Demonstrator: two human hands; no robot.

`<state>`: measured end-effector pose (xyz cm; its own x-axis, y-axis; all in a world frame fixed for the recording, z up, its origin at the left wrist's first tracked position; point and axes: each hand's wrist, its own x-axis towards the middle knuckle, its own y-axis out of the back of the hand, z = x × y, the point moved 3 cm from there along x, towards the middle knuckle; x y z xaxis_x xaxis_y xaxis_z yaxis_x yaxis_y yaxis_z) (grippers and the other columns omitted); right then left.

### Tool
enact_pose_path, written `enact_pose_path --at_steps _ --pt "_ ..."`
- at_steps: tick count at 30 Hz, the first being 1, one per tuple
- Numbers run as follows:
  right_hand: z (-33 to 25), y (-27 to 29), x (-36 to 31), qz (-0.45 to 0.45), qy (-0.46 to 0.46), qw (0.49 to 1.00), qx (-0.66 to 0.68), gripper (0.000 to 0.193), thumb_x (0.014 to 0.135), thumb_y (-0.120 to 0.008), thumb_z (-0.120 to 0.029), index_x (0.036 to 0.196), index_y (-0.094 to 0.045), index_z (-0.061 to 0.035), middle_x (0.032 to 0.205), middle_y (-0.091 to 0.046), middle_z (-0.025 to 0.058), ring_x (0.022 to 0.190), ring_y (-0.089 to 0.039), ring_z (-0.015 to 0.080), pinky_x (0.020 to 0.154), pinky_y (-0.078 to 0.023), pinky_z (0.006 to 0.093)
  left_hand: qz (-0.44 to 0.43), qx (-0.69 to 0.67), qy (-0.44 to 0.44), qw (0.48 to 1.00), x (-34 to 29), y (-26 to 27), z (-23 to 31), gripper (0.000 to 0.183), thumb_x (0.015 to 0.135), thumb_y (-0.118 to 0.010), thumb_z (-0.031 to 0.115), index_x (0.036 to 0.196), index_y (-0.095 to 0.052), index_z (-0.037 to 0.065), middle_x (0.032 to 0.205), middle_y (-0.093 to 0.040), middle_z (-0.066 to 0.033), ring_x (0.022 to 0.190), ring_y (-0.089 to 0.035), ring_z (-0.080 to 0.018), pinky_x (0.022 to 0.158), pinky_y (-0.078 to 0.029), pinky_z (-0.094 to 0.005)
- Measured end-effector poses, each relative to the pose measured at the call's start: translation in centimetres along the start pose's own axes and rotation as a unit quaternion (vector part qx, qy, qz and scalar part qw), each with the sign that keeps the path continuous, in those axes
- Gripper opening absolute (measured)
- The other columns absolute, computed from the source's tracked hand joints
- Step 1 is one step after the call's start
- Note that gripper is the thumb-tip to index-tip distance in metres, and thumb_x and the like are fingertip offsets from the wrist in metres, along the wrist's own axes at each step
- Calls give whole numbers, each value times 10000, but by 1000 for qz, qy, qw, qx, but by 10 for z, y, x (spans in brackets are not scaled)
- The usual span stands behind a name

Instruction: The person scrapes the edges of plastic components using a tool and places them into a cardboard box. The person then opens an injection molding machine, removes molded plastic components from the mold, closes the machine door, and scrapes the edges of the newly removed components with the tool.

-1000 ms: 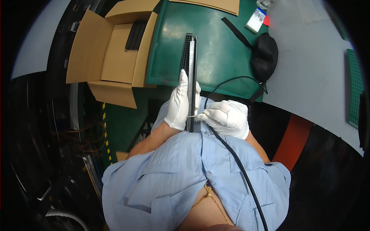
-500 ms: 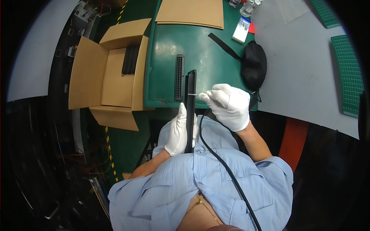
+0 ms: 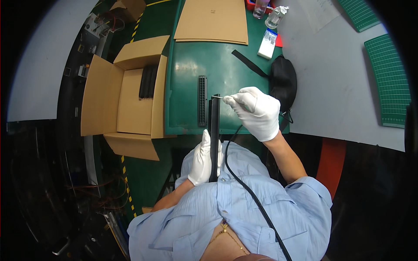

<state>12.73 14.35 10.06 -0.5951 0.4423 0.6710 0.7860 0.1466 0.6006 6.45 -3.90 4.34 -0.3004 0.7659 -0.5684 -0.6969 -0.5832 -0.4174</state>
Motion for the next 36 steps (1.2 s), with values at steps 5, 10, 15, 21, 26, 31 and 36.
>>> enact_pose_path --at_steps 5,10,15,21,26,31,36 --pt "2 2 -2 -22 -41 998 36 154 833 -838 -168 825 -715 -76 788 -681 57 631 -671 217 570 -517 318 2 24 -4 1000 -3 -2 3 646 1061 -255 672 808 -479 121 485 -390 -21 364 -381 -126 350 -318 -271" --pt "5 -11 -4 -239 -398 821 332 464 930 -758 -412 1211 -704 -46 1076 -726 93 1009 -678 157 875 -527 326 7 120 -78 990 13 7 -4 647 1084 -223 632 834 -514 110 491 -453 -30 384 -433 -116 391 -374 -251" --pt "-24 -24 -5 -312 -294 864 263 486 874 -785 -432 1172 -698 -58 1045 -700 125 944 -676 249 867 -527 349 71 64 -221 970 49 5 26 666 1119 -173 558 960 -604 76 764 -635 -9 663 -592 -82 669 -500 -228" --pt "-41 5 -30 -242 -194 926 217 392 920 -740 -326 1195 -603 -83 963 -700 106 798 -731 326 715 -586 380 123 71 -231 963 31 12 33 750 1120 -130 557 773 -601 86 626 -501 27 565 -425 -42 571 -367 -217" --pt "-41 9 -34 -162 37 982 90 156 838 -729 -138 982 -670 -134 894 -691 29 679 -673 229 583 -518 336 42 165 -341 924 33 24 12 464 1137 -273 381 1202 -581 40 560 -465 -20 452 -396 -96 475 -322 -277" --pt "-48 15 -50 -132 150 980 -12 272 708 -747 -161 967 -663 -158 817 -634 -46 587 -566 134 494 -434 295 86 213 -301 925 27 13 11 802 1096 -93 601 550 -397 99 503 -391 18 453 -332 -81 477 -253 -255" --pt "-59 24 -66 -119 143 983 -3 292 692 -767 -183 966 -670 -156 811 -638 -47 551 -529 123 472 -405 290 18 233 -410 882 39 30 -16 371 1118 -335 220 1449 -352 52 583 -473 -51 455 -394 -136 488 -349 -308"
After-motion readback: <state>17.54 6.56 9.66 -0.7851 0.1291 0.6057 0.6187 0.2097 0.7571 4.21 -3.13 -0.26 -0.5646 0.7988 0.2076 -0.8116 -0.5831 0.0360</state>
